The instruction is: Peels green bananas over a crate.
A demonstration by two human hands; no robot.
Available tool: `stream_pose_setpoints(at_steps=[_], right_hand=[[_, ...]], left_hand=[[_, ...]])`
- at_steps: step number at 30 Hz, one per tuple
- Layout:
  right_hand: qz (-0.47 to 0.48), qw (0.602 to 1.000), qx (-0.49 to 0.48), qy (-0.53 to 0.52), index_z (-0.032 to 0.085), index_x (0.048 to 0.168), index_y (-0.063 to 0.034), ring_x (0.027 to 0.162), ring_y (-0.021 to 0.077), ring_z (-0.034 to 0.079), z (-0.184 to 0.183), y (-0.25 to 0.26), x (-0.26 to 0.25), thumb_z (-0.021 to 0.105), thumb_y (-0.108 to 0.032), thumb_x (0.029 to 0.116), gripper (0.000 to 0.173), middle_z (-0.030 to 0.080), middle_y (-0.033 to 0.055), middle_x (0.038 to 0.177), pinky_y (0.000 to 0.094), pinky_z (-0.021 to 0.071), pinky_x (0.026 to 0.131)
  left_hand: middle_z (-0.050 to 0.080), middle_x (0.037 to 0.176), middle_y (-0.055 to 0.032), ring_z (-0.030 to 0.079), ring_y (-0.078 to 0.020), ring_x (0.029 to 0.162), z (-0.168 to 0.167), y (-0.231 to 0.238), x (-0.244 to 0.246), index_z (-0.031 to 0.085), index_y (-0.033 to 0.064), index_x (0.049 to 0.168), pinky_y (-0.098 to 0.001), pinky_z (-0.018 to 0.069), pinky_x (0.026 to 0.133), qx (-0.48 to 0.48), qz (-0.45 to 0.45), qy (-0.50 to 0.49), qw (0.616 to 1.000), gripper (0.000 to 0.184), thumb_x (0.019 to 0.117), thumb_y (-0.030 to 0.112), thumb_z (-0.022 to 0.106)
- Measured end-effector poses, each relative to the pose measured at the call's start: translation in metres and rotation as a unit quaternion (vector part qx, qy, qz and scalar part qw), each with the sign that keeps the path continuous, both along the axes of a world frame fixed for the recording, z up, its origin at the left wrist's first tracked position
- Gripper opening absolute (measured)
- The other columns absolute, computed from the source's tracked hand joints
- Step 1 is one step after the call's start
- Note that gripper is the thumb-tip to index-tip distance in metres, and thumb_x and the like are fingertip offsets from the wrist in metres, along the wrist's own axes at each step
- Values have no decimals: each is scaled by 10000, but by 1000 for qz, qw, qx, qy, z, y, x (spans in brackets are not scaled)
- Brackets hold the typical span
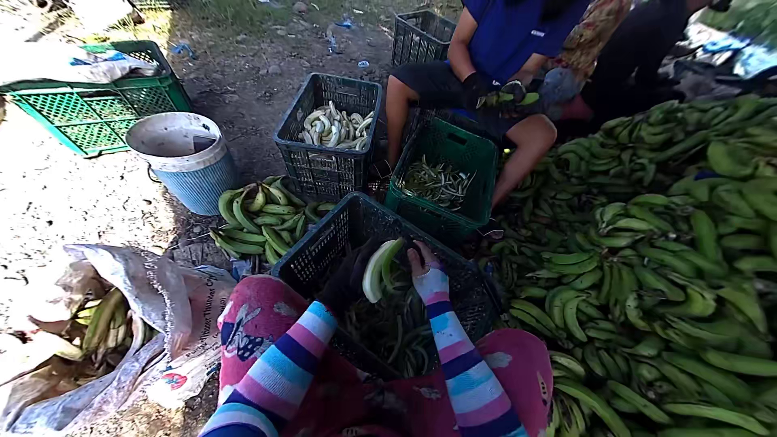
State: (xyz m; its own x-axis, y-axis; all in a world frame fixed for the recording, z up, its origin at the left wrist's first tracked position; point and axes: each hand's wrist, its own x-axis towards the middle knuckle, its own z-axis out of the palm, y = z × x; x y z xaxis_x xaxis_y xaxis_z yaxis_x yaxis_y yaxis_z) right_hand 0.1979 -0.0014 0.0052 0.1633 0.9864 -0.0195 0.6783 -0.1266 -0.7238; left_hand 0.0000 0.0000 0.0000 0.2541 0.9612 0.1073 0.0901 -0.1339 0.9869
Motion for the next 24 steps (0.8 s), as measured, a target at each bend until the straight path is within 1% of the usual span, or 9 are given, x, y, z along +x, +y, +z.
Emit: stream_pose_setpoints(at_steps=[3, 6, 9, 11, 13, 15, 19, 21, 24], right_hand=[[-14, 999, -13, 32, 588, 1438, -64, 1291, 289, 614, 1, 2, 17, 522, -331, 1076, 455, 666, 177, 1350, 490, 422, 1139], [103, 992, 42, 57, 614, 1406, -44, 1260, 278, 631, -2, -10, 18, 573, -240, 1038, 419, 667, 195, 1333, 432, 455, 1127], [253, 961, 96, -46, 669, 1376, -125, 1112, 388, 667, -1, -19, 13, 575, -436, 998, 498, 706, 224, 1177, 566, 490, 1007], [290, 950, 79, -84, 669, 1382, -168, 1124, 399, 653, -1, -20, 8, 558, -544, 984, 558, 707, 213, 1168, 592, 470, 1013], [272, 957, 24, -94, 636, 1424, -183, 1217, 394, 618, 2, -20, 0, 546, -553, 996, 573, 687, 210, 1256, 585, 424, 1082], [220, 971, 7, -92, 628, 1432, -184, 1236, 395, 608, 3, -20, -7, 559, -548, 994, 574, 677, 211, 1280, 581, 412, 1101], [89, 992, 41, -82, 649, 1406, -162, 1189, 402, 634, 2, -15, -12, 566, -534, 995, 561, 694, 222, 1234, 581, 440, 1068], [38, 998, 21, -35, 636, 1411, -133, 1239, 361, 633, 2, -7, -2, 549, -476, 1028, 522, 686, 195, 1295, 561, 447, 1091], [5, 1000, -6, 23, 643, 1388, -102, 1229, 310, 651, 5, 1, 20, 529, -431, 1059, 479, 703, 168, 1279, 545, 456, 1091]], left_hand=[[673, 1079, -87, 658, -113, 938, -2, 11, -1, 561, 7, 1307, -296, 566, 855, -96, 1, -168, 981, 489, 1111, 301, 223], [675, 1047, -66, 664, -129, 902, -16, 27, -15, 560, 52, 1317, -321, 576, 825, -144, -20, -201, 969, 472, 1114, 340, 246], [661, 959, -57, 649, -116, 829, 3, 25, -21, 588, 51, 1221, -307, 572, 777, -181, -14, -228, 957, 374, 1106, 279, 315], [622, 877, -61, 590, -93, 737, 46, 8, -11, 610, 23, 1133, -261, 529, 715, -175, 43, -126, 975, 331, 1105, 199, 332], [646, 1092, -118, 607, -96, 951, 44, 5, -13, 596, -28, 1266, -251, 499, 919, -117, 34, 47, 991, 312, 1081, 107, 385], [630, 1248, -208, 617, -174, 1136, -5, 15, -16, 545, -75, 1352, -314, 478, 1035, -10, 24, 69, 997, 415, 1099, 178, 335], [654, 1165, -190, 638, -178, 1082, -9, 11, -9, 579, -74, 1292, -338, 508, 990, 50, 41, 108, 992, 485, 1099, 253, 276], [649, 1247, -229, 621, -234, 1174, 1, 5, -9, 593, -77, 1311, -392, 462, 1066, 62, 15, 137, 988, 509, 1061, 251, 295], [657, 1204, -128, 643, -116, 1061, 1, 5, -9, 575, -16, 1336, -301, 536, 959, -35, 11, 11, 999, 499, 1108, 270, 235]])
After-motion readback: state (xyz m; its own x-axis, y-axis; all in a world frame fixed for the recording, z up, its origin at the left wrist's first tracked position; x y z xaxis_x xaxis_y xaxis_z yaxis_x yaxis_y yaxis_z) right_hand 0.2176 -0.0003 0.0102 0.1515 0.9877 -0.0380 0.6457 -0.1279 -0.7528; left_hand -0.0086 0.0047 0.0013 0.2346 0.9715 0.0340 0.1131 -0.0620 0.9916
